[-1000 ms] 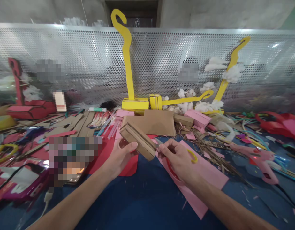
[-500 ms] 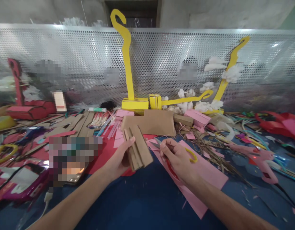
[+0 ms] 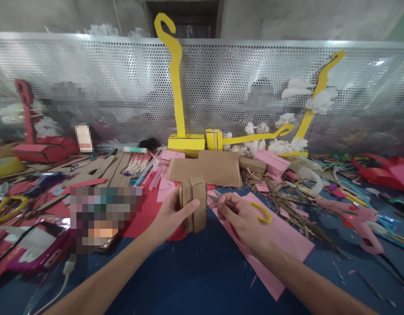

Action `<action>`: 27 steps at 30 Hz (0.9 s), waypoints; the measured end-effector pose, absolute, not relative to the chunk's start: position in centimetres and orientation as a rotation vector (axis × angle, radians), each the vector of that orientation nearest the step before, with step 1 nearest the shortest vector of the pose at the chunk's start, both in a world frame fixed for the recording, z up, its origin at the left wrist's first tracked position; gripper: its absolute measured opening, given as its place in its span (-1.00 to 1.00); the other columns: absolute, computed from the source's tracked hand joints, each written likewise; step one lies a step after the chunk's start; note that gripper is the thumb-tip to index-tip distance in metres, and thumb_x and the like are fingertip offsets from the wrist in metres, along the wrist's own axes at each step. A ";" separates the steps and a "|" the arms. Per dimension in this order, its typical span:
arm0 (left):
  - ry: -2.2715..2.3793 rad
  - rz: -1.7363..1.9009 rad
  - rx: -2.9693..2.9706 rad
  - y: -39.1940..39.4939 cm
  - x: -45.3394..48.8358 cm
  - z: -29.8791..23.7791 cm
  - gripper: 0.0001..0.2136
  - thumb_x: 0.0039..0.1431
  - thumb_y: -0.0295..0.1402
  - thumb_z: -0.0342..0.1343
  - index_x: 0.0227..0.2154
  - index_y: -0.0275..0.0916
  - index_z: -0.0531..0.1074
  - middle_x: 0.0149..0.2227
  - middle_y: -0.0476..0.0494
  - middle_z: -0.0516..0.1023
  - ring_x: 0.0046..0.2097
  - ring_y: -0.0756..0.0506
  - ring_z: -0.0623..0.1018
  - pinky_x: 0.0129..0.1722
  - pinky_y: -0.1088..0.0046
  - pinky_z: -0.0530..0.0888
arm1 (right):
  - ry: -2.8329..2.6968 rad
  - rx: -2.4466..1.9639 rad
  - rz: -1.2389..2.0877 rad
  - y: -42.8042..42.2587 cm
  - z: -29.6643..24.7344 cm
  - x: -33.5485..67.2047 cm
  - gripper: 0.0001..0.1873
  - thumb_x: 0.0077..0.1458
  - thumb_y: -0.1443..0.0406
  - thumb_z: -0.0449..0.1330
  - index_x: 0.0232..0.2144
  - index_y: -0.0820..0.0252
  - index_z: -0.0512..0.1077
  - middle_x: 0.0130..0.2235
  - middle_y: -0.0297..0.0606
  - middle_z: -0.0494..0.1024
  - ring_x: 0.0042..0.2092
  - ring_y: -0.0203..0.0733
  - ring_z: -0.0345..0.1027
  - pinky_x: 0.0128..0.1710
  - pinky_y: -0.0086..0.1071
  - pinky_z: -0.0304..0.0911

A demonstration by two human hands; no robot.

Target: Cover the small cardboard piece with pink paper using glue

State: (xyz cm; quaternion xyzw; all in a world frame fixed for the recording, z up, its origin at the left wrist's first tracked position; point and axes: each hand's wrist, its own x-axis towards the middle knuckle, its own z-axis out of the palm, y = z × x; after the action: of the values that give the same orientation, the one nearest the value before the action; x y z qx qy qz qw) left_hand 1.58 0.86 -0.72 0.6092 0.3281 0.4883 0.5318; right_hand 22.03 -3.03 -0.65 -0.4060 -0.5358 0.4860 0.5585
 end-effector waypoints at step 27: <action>0.610 1.195 1.821 0.2 1.1 -0.5 -0.55 0.12 -0.41 0.34 0.08 -0.06 0.46 0.11 -0.17 0.50 0.16 -0.22 0.46 0.19 0.21 0.37 | -1.640 -0.886 0.741 -4.9 0.3 21.7 -0.55 0.26 0.20 0.25 0.18 -0.09 0.32 0.13 -0.16 0.36 -0.01 -0.09 0.35 -0.10 -0.24 0.36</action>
State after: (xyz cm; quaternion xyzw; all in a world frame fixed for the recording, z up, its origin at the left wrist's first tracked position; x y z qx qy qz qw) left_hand 1.09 0.20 -0.50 0.7284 0.2441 0.4780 0.4259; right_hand 21.67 -4.88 0.26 -0.3725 -0.6892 0.3114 0.5379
